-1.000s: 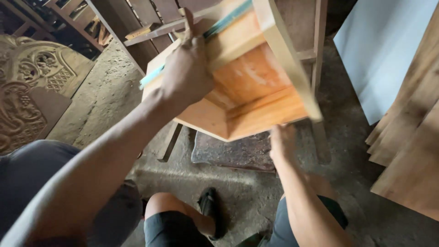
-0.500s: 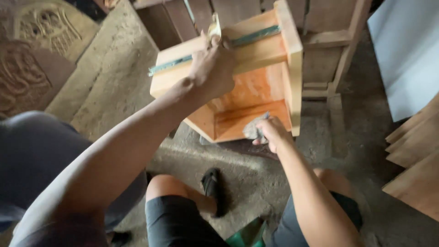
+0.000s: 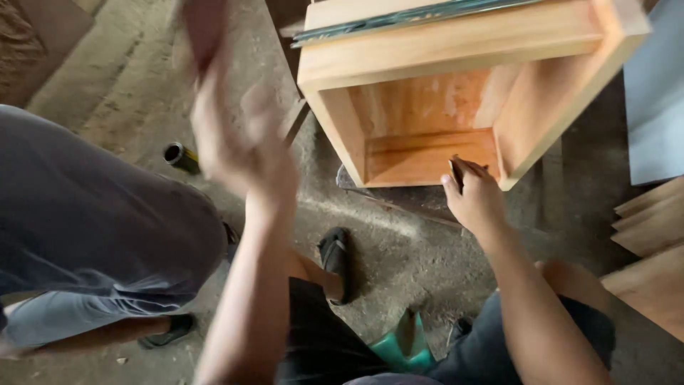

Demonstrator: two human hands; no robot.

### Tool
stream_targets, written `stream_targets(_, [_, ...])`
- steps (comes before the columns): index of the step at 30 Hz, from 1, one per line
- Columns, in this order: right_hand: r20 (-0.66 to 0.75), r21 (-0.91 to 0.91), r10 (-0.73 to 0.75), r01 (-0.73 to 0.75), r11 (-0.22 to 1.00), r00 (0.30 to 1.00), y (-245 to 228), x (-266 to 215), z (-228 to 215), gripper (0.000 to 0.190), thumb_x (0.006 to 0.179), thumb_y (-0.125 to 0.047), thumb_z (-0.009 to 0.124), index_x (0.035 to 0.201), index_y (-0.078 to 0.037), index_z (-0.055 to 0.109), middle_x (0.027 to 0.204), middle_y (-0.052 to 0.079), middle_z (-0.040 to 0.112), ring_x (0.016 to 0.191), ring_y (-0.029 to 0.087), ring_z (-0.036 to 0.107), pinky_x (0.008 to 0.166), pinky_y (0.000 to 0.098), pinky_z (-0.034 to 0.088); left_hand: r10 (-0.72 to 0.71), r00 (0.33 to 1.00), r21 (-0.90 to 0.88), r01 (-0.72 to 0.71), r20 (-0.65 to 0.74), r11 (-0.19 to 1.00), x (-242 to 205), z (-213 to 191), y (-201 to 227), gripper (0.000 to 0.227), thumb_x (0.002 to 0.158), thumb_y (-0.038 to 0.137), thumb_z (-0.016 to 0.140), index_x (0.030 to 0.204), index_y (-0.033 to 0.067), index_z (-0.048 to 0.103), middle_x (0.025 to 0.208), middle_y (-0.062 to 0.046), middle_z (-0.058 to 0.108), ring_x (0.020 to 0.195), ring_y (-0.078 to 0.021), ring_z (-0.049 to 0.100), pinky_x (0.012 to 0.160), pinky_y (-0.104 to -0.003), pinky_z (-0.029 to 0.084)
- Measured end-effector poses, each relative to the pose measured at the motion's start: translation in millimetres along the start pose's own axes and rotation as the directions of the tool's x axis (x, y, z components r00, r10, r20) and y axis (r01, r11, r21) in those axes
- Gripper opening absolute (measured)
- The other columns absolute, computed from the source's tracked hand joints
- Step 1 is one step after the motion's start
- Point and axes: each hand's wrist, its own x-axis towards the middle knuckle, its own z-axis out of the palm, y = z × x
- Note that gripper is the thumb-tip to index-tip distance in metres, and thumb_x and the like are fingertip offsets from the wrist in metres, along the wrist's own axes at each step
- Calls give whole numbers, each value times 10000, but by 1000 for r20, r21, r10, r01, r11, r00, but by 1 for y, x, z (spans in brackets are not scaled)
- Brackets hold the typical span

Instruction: The person sands the interior and exterior surfaces of a wooden box with sandpaper. They handle the box, turn it over, and use a sanding block to reach corners and edges.

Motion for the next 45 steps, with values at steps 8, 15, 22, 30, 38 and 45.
stream_targets(8, [186,-29,324,-324,946,928,-51,-48,24,425,984,-404,697,911,11,756,801,212,717,723,324,719,669,432,534,-711,422,-56,877,563,476,-169,-58,2,320,979,198,617,1206,-6,713,1154,-98,751,1083,-169,678,968,-326,516])
stream_targets(15, [352,551,336,-484,679,873,-79,-105,44,444,1063,-407,565,938,-19,741,848,62,736,828,153,668,768,315,514,-509,202,106,852,837,513,-193,-58,12,463,898,174,736,1311,11,604,989,-3,745,900,-75,700,808,-241,561])
stream_targets(22, [100,664,118,-155,731,988,-87,-84,39,659,936,-422,734,1387,-16,476,1192,59,635,1040,141,621,893,290,513,-382,41,80,952,923,295,-201,-63,-1,417,837,29,693,1254,8,675,896,52,592,767,-48,505,664,-221,417])
stream_targets(30, [288,580,259,-383,719,922,-100,-78,33,583,893,-463,729,1270,-42,588,1152,108,647,992,173,626,815,341,552,-339,39,15,988,940,155,-200,-70,-19,329,869,4,674,1197,18,652,911,63,623,807,-47,579,715,-234,518])
stream_targets(38, [397,627,307,-500,597,865,-133,-91,53,599,803,-409,789,1222,-50,556,1017,53,724,851,171,682,752,350,598,-504,257,-145,957,825,250,-200,-58,-8,306,990,254,678,1157,0,710,994,-18,689,888,-114,637,788,-276,533])
stream_targets(45, [592,686,388,-694,216,706,-137,-85,62,434,786,-267,856,1103,-52,651,961,39,719,860,120,661,747,265,565,-235,684,-66,383,690,922,-202,-61,-16,280,915,259,804,1023,7,749,1113,-117,725,1119,-320,660,970,-405,547])
